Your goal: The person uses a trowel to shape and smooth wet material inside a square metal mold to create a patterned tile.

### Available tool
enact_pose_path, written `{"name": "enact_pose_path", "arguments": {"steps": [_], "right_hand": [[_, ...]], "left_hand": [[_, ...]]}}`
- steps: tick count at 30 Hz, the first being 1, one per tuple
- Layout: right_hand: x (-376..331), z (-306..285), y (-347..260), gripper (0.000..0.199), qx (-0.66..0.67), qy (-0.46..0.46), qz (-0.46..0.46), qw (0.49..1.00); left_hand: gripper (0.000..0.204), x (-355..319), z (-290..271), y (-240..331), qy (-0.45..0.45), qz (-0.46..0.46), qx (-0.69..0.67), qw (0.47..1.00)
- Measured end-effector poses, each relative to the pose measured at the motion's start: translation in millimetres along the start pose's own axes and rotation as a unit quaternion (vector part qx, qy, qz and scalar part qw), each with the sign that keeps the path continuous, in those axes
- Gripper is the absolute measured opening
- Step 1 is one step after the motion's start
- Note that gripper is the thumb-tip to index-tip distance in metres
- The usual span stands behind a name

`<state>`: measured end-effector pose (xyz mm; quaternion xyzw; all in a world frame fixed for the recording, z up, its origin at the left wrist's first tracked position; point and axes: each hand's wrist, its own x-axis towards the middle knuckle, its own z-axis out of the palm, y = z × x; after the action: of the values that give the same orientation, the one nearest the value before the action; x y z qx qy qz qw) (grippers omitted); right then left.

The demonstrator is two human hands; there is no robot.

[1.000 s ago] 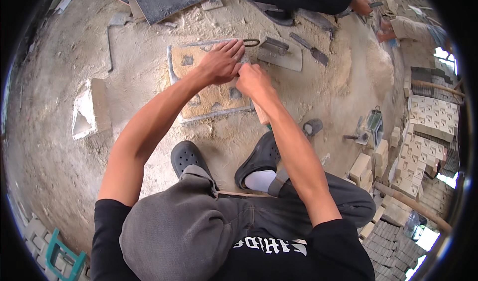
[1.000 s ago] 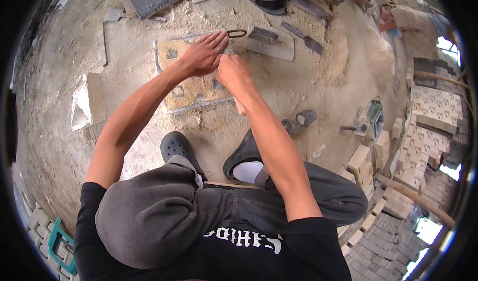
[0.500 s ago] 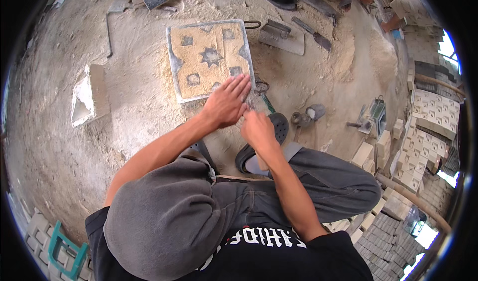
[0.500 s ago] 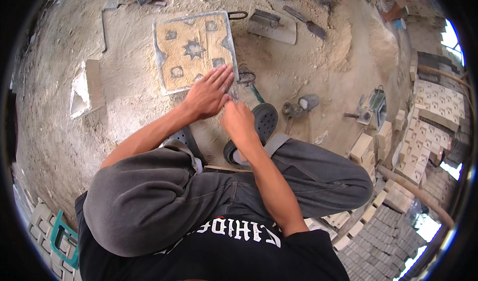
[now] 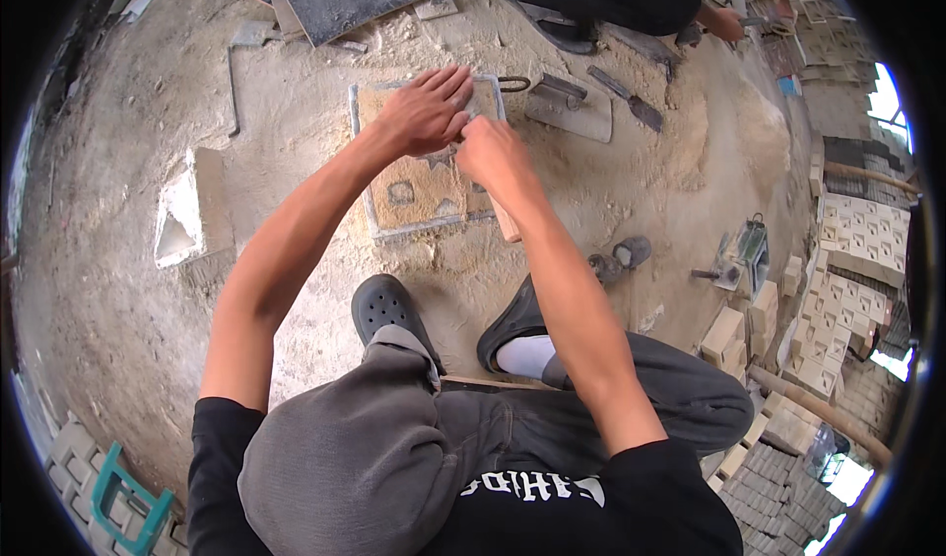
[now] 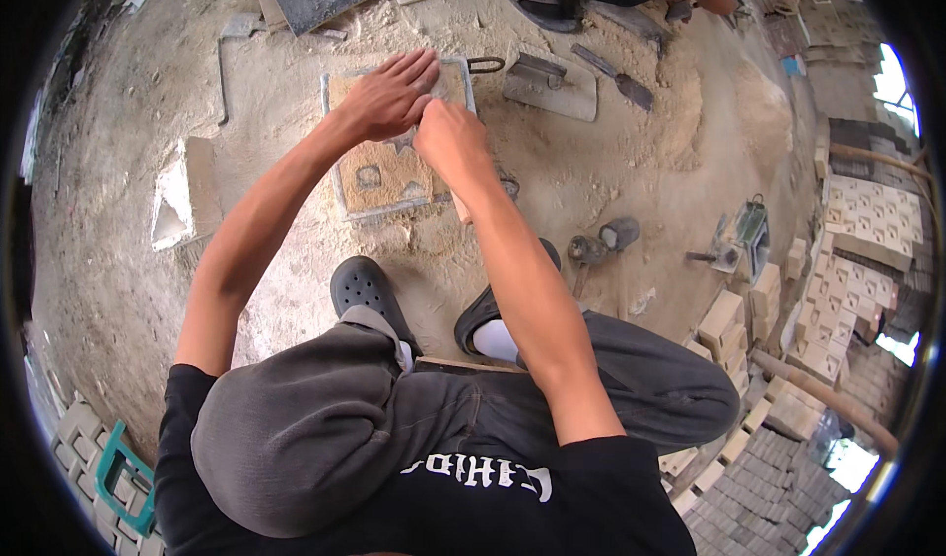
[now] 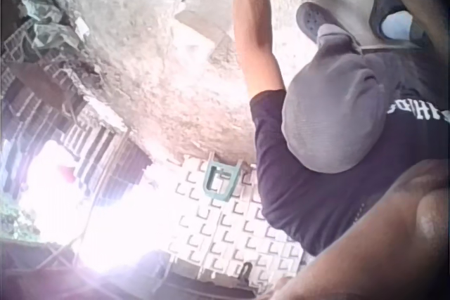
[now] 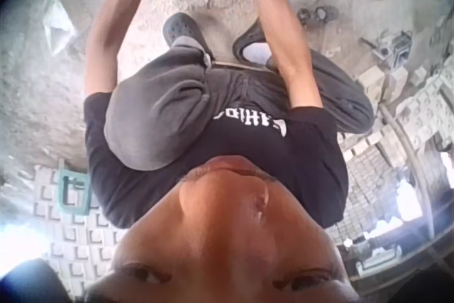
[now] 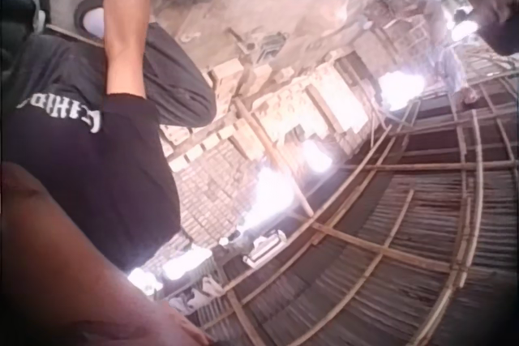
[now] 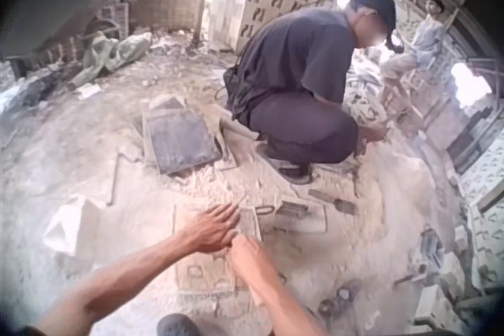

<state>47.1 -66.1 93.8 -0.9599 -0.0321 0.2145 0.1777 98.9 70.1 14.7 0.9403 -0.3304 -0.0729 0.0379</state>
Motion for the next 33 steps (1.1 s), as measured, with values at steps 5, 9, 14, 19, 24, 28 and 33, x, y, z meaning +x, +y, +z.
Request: {"name": "enact_pose_path", "arguments": {"steps": [5,9,14,19,24,28,33], "right_hand": [[-38,34,15,0.021,-0.007,-0.019,0.016,1.0],[-97,62,24,0.018,-0.004,-0.004,0.016,1.0],[-166,83,36,0.023,-0.02,-0.039,0.024,0.999],[-224,98,45,0.031,-0.02,-0.084,0.069,0.994],[-237,106,62,0.036,-0.008,-0.088,0.097,0.991],[-229,103,67,0.037,0.018,-0.082,0.083,0.993],[-231,92,72,0.042,0.052,-0.1,0.099,0.989]], "left_hand": [[0.063,-33,24,39,0.006,0.015,-0.048,0.999],[0.064,-79,30,82,0.046,0.02,-0.094,0.994],[0.064,-122,37,131,0.071,0.039,-0.139,0.987],[0.069,-136,33,144,0.018,0.11,-0.13,0.985],[0.075,-33,6,65,0.079,-0.038,-0.041,0.995],[0.079,22,17,38,0.006,-0.005,-0.026,1.0],[0.083,-26,26,77,0.031,0.105,-0.008,0.994]]}}
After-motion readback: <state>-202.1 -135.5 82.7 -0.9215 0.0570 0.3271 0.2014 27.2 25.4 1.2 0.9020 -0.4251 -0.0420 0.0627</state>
